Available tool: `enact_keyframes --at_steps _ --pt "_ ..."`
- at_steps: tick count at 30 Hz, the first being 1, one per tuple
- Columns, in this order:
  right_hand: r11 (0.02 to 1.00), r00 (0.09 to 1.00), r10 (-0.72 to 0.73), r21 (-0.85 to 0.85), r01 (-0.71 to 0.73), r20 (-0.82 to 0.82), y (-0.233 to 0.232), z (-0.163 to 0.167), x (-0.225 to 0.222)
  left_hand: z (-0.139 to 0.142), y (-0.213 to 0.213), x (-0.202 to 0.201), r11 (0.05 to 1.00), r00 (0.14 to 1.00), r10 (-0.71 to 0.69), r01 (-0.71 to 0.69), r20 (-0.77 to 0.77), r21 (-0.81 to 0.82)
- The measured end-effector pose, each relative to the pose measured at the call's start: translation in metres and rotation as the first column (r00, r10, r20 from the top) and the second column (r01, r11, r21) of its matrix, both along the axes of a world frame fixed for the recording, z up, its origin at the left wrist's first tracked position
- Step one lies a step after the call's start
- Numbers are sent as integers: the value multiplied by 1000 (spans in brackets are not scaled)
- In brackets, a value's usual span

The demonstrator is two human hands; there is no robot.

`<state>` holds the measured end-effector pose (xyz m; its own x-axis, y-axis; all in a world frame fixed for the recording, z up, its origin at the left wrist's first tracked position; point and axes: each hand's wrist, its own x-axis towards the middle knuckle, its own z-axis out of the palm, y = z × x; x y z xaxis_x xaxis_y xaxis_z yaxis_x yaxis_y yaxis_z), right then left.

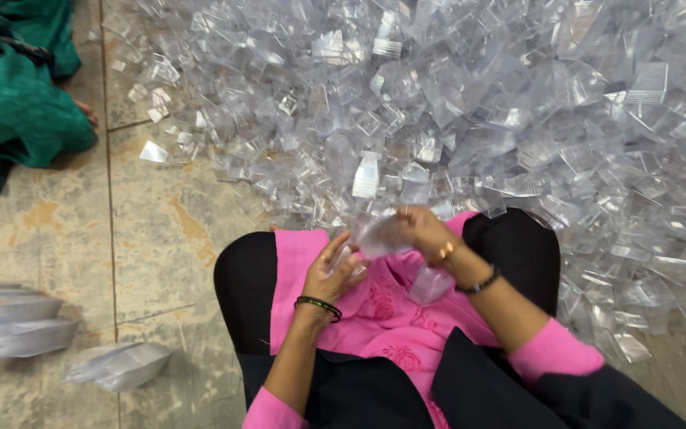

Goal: The person sits on the floor and nests small transparent plastic cups one at a time, picking cups from a large pile spread on the floor and pressing each into a growing stacked column held on their lap, occasionally reaching into the pile to retrieve the next cup.

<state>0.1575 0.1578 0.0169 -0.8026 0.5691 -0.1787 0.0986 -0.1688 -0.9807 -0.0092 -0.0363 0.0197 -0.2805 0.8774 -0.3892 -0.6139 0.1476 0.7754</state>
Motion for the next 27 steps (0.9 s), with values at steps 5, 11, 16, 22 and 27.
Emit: enact_keyframes --at_steps 5,11,16,22,27 --pt "985 962 -164 96 146 218 -48 -4 29 20 17 30 964 931 -176 229 -319 138" --pt "972 974 -220 96 214 60 -68 55 53 45 9 30 988 988 -152 152 -2 28" --pt "996 990 -59 -53 66 128 -88 73 55 50 -3 23 982 976 -190 190 -101 -17" --pt "994 977 -101 -9 104 188 -93 70 53 27 2 37 980 835 -27 130 -549 149" --pt "924 961 -277 276 265 4 -89 74 61 22 2 25 999 936 42 -38 -350 17"
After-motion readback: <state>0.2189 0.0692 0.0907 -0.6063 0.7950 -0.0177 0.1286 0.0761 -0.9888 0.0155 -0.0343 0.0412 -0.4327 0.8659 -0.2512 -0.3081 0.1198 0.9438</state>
